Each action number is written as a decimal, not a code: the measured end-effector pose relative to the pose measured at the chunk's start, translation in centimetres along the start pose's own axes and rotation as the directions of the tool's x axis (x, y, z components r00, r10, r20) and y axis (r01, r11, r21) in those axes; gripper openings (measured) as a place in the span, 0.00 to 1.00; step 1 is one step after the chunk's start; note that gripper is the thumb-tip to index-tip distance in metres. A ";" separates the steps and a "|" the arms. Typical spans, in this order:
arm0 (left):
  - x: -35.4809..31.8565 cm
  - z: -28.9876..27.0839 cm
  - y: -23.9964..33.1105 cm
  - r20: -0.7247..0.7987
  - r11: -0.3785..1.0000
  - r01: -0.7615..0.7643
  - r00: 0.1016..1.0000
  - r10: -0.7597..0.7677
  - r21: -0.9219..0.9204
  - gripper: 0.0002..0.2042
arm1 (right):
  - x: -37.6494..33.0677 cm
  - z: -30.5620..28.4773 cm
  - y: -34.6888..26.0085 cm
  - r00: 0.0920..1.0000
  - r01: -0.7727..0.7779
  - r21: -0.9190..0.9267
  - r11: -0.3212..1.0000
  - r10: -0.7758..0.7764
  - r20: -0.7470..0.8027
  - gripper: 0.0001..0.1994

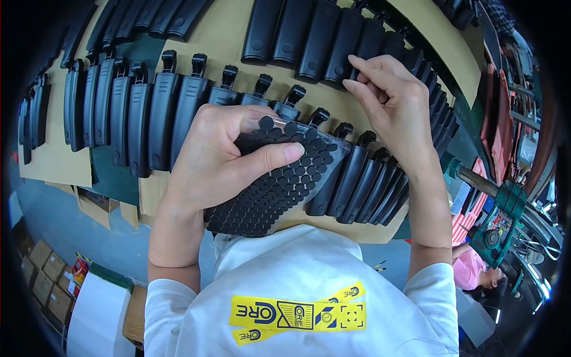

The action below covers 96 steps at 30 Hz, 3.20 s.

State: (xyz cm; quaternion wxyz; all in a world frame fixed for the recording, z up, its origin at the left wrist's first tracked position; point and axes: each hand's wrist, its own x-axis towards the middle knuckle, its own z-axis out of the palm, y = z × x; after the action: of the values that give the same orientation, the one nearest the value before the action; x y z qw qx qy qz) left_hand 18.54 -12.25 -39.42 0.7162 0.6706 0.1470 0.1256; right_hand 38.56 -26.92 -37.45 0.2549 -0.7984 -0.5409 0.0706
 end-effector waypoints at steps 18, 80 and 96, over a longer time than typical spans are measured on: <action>0.0 0.1 -0.2 -0.008 0.999 0.002 1.000 -0.002 0.046 0.07 | 0.7 1.4 0.9 0.944 0.316 -0.286 0.905 -0.331 -0.003 0.06; 0.1 0.3 0.7 0.016 0.998 0.046 0.999 -0.047 0.037 0.07 | 0.1 -3.1 1.1 0.982 -0.160 0.325 0.932 0.184 -0.043 0.03; 0.3 0.3 0.3 0.022 0.997 0.014 1.000 -0.016 0.081 0.10 | 2.2 -2.9 4.1 0.930 -0.266 0.224 0.938 0.188 0.317 0.05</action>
State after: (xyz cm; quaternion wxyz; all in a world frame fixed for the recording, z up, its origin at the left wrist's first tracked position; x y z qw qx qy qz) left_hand 18.95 -12.37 -39.09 0.6910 0.6993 0.1491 0.1066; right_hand 43.99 -27.11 -36.62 0.2661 -0.7959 -0.4616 0.2874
